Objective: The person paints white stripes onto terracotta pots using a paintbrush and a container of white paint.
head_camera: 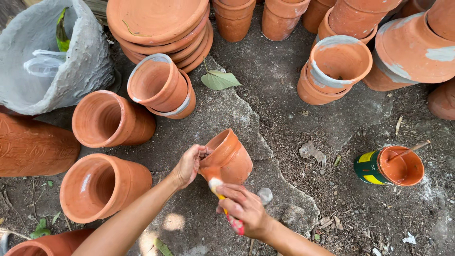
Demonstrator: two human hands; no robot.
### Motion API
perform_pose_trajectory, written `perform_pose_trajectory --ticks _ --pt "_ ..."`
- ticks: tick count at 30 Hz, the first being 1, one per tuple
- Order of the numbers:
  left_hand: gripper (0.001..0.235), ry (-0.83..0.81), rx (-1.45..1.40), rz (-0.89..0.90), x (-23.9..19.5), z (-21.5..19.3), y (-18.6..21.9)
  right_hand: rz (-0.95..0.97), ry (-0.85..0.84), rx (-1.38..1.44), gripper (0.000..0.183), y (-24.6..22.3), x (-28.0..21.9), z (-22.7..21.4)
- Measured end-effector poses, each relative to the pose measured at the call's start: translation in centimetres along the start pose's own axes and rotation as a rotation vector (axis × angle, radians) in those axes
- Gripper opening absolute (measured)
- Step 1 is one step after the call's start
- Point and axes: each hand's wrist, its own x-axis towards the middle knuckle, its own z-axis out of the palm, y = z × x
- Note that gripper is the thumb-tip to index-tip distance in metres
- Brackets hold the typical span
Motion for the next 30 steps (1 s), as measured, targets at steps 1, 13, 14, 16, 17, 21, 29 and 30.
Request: perform_pose_trajectory --ticks 1,13,14,16,17,21,29,30 --pt "0.047 0.025 0.004 0.01 -0.4 0.1 0.1 0.146 0.017 0.158 0.016 0.3 0.0 -0.4" --pt "0.059 0.043 0.008 -0.07 -0.9 0.0 1.0 0.052 0.167 -0.088 0.009 6.2 1.6 -0.9" --pt "0.058 0.04 -0.011 -0.049 -0.6 -0.4 0.6 -0.033 0.084 -0.087 0.01 4.3 0.5 0.1" --pt "0.056 0.03 -0.042 -0.007 -0.2 -1.4 0.1 -0.011 0.035 0.007 0.014 2.5 -1.1 0.8" --pt "0.055 0.02 -0.039 -0.009 -0.1 -1.8 -0.1 0.094 0.064 0.101 0.016 3.5 -1.0 0.9" --pt "0.052 -0.015 -0.047 -0.005 -0.3 -2.5 -0.6 0.985 0.436 0.652 0.008 9.8 1.9 -3.2" --pt "0.048 0.049 -0.017 -0.053 0.2 0.4 0.9 0.131 -0.061 -0.195 0.029 2.3 -1.1 -1.0" --pt "0.047 0.058 -0.006 -0.046 0.3 0.6 0.9 -0.154 -0.077 -0.306 0.022 0.5 -1.8 0.1"
